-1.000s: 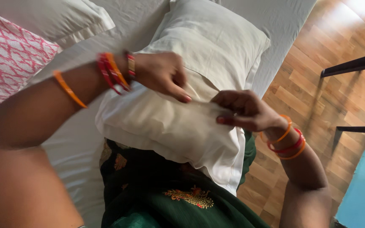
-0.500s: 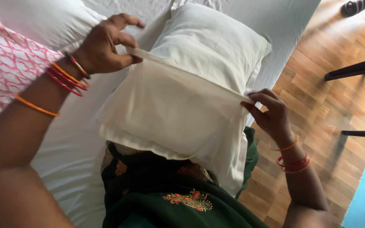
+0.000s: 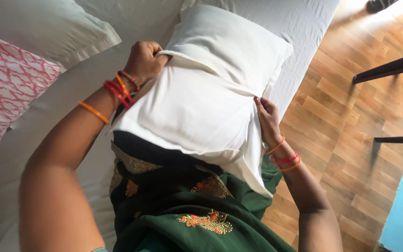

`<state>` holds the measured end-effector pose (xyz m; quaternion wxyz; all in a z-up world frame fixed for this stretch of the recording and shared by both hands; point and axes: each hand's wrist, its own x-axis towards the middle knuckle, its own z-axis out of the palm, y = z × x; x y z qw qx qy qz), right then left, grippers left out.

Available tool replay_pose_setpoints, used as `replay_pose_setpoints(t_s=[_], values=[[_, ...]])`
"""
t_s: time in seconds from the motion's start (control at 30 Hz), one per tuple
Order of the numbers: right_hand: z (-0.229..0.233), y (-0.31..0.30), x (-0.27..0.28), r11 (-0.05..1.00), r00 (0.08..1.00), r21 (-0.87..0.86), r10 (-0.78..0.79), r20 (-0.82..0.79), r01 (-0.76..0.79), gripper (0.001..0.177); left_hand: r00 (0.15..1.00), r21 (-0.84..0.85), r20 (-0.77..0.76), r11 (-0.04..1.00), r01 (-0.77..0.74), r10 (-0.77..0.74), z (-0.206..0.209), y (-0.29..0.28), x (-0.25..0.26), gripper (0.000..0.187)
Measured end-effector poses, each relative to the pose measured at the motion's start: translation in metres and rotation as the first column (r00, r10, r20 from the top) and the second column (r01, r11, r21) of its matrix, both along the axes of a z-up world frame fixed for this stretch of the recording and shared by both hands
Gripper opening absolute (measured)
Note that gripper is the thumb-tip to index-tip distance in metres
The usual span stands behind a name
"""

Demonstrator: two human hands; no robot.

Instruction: The person puts a pillow inside a white pillowcase, adjusting the fabric and smoothing it down by hand while sitting on a bed.

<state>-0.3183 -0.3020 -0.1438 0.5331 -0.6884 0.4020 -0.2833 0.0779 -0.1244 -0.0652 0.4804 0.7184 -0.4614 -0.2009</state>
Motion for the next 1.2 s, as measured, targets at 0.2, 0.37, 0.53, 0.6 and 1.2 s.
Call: replay_pose_setpoints(t_s=[0.2, 0.37, 0.53, 0.6, 1.2], values=[[0.046, -0.014, 0.007, 0.772, 0.983, 0.635, 0.110, -0.150, 0.010, 0.034, 0.966, -0.011, 0.029, 0.966, -0.257, 0.258, -0.046, -0.035, 0.033, 0.037], [0.022, -0.014, -0.016, 0.692, 0.978, 0.722, 0.163, -0.133, -0.017, 0.031, 0.885, 0.102, -0.362, 0.956, -0.275, 0.293, -0.142, -0.031, 0.082, 0.021], [-0.007, -0.024, -0.086, 0.676, 0.988, 0.729, 0.156, -0.003, -0.105, 0.025, 0.853, 0.364, -0.337, 0.891, -0.271, 0.397, -0.154, 0.038, 0.105, 0.014], [-0.018, -0.026, -0.099, 0.630, 0.987, 0.760, 0.128, 0.102, -0.160, 0.020, 0.747, 0.344, -0.474, 0.879, -0.330, 0.466, -0.112, 0.053, 0.086, 0.016], [0.005, 0.031, -0.064, 0.895, 0.976, 0.445, -0.097, 0.198, -0.002, 0.012, 0.917, 0.098, 0.384, 0.982, -0.162, 0.113, -0.014, -0.005, 0.022, 0.046]])
